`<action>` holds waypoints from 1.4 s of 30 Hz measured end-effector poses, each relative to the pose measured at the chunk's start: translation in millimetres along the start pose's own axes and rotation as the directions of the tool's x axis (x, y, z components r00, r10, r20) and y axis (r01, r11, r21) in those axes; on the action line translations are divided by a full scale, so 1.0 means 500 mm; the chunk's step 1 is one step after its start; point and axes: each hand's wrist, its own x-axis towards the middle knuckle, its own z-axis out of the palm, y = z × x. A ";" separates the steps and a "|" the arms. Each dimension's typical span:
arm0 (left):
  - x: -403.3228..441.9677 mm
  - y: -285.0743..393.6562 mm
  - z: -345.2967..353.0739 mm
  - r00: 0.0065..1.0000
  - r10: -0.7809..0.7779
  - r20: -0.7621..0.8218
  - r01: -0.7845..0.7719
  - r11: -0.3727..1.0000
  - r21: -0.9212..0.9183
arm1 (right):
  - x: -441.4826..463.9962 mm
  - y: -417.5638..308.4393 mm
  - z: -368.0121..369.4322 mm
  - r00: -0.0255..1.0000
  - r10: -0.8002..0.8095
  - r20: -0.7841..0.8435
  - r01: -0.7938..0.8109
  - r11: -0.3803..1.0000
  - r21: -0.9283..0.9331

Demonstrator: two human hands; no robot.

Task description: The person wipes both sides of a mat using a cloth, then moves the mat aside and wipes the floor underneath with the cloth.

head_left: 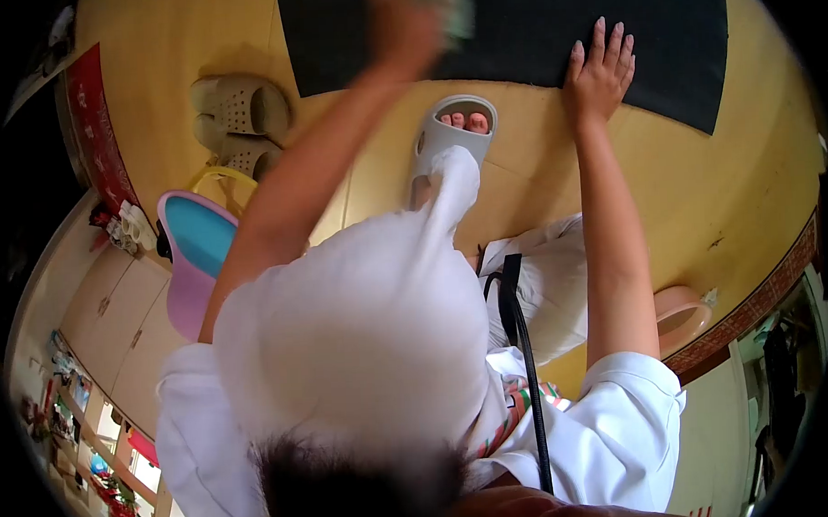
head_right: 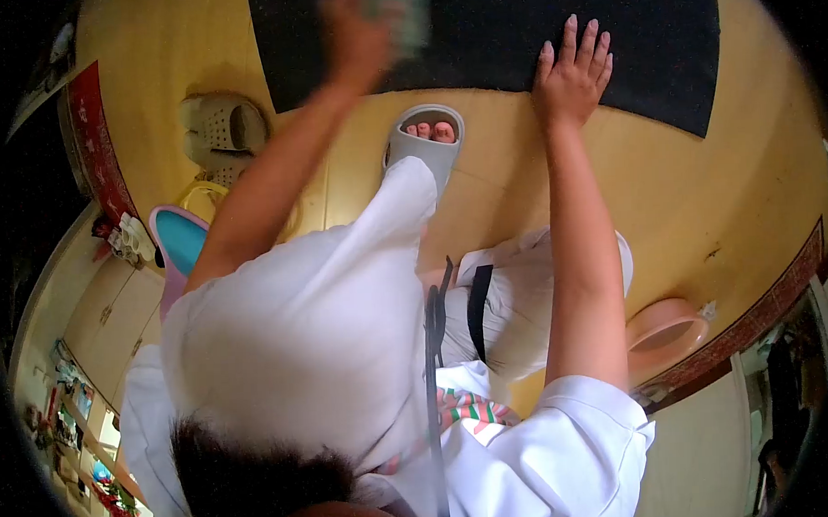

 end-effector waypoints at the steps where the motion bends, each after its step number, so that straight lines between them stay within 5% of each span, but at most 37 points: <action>1: -0.027 0.077 0.058 0.975 0.196 0.101 -0.196 0.981 -0.016 | -0.003 -0.002 0.003 1.000 0.004 -0.004 -0.004 1.000 0.003; 2: -0.060 0.101 0.089 0.865 0.444 0.234 -0.462 0.887 0.023 | -0.005 0.003 0.009 1.000 -0.010 -0.008 0.010 1.000 -0.004; 4: -0.096 0.138 0.101 0.460 0.752 0.472 -0.839 0.542 -0.046 | -0.009 0.015 0.021 1.000 -0.022 -0.023 0.021 1.000 -0.018; 7: -0.097 0.011 0.050 0.792 0.406 0.456 -0.530 0.827 0.185 | -0.003 0.002 0.002 1.000 0.009 0.004 -0.009 1.000 0.022; 8: -0.077 -0.043 -0.009 0.827 0.280 0.487 -0.466 0.827 0.316 | -0.005 0.003 0.003 1.000 0.011 0.015 -0.011 1.000 -0.012; 9: -0.059 -0.094 -0.066 0.901 -0.101 0.421 -0.187 0.786 0.589 | -0.005 0.003 0.002 1.000 0.016 0.011 -0.016 1.000 -0.015; 10: -0.036 -0.147 -0.138 0.919 -0.257 0.298 -0.027 0.715 0.698 | -0.007 0.001 0.000 1.000 0.018 0.012 -0.018 1.000 -0.014; 11: -0.030 -0.312 -0.183 0.993 -0.094 0.073 0.018 0.725 0.688 | -0.004 0.000 0.002 1.000 0.018 0.006 -0.018 1.000 -0.014; 13: 0.022 -0.494 -0.327 0.969 -0.230 -0.090 0.152 0.266 0.952 | 0.002 -0.005 0.001 1.000 0.024 -0.005 -0.024 1.000 -0.011; 14: 0.055 -0.499 -0.392 0.944 -0.276 -0.182 0.244 0.208 0.947 | -0.004 -0.007 -0.003 1.000 0.030 -0.002 -0.030 0.999 -0.014; 16: 0.129 -0.363 -0.412 0.799 -0.367 -0.477 0.601 0.532 0.597 | -0.005 -0.008 0.000 0.999 0.036 0.001 -0.036 0.999 -0.011; 18: 0.163 -0.235 -0.308 0.792 -0.348 -0.501 0.500 0.842 0.205 | -0.001 -0.008 0.000 0.999 0.033 0.004 -0.033 0.999 -0.014; 19: 0.177 -0.223 -0.241 0.906 -0.176 -0.385 0.311 0.895 0.320 | -0.002 -0.010 0.000 0.999 0.034 0.005 -0.034 0.999 -0.019; 21: 0.141 -0.089 -0.046 0.977 -0.038 -0.209 0.059 0.994 0.095 | -0.002 -0.009 -0.002 0.999 0.033 0.008 -0.033 0.999 -0.014; 23: 0.096 0.064 0.129 0.985 0.175 0.005 -0.173 0.977 -0.126 | -0.005 -0.012 -0.008 1.000 0.029 0.013 -0.029 1.000 0.012; 25: 0.036 0.203 0.165 0.838 0.451 0.307 -0.456 0.888 -0.061 | -0.009 -0.006 -0.004 0.999 0.049 -0.011 -0.047 0.991 0.124; 26: 0.031 0.184 0.186 0.817 0.487 0.308 -0.510 0.860 -0.006 | -0.013 -0.002 -0.003 0.998 0.054 -0.019 -0.050 0.982 0.184; 28: 0.014 0.117 0.234 0.771 0.553 0.316 -0.609 0.786 0.107 | -0.017 0.006 -0.002 0.999 0.008 0.034 -0.009 1.000 0.020; 30: 0.047 0.034 0.134 0.842 0.403 0.360 -0.484 0.858 0.172 | -0.009 0.006 0.002 0.999 -0.014 0.044 0.017 0.997 -0.071; 32: 0.069 -0.099 -0.011 0.936 -0.005 0.353 -0.233 0.743 0.627 | -0.008 -0.004 -0.008 0.999 0.004 0.050 -0.002 0.999 -0.044; 35: 0.083 -0.374 -0.283 0.967 -0.254 -0.004 0.154 0.572 0.805 | 0.000 -0.002 0.001 1.000 0.026 -0.007 -0.026 0.999 0.038; 37: 0.101 -0.488 -0.464 0.855 -0.409 -0.319 0.494 0.457 0.740 | -0.021 -0.005 -0.005 0.993 0.098 -0.064 -0.088 0.986 0.140; 39: 0.135 -0.483 -0.548 0.695 -0.477 -0.537 0.718 0.484 0.500 | -0.014 -0.010 -0.015 0.971 0.189 -0.143 -0.145 0.951 0.273; 40: 0.151 -0.459 -0.547 0.672 -0.465 -0.577 0.731 0.543 0.413 | -0.013 -0.009 -0.018 0.964 0.202 -0.173 -0.151 0.951 0.271; 42: 0.185 -0.384 -0.456 0.803 -0.367 -0.470 0.582 0.652 0.485 | -0.014 -0.002 -0.010 0.942 0.242 -0.233 -0.176 0.947 0.269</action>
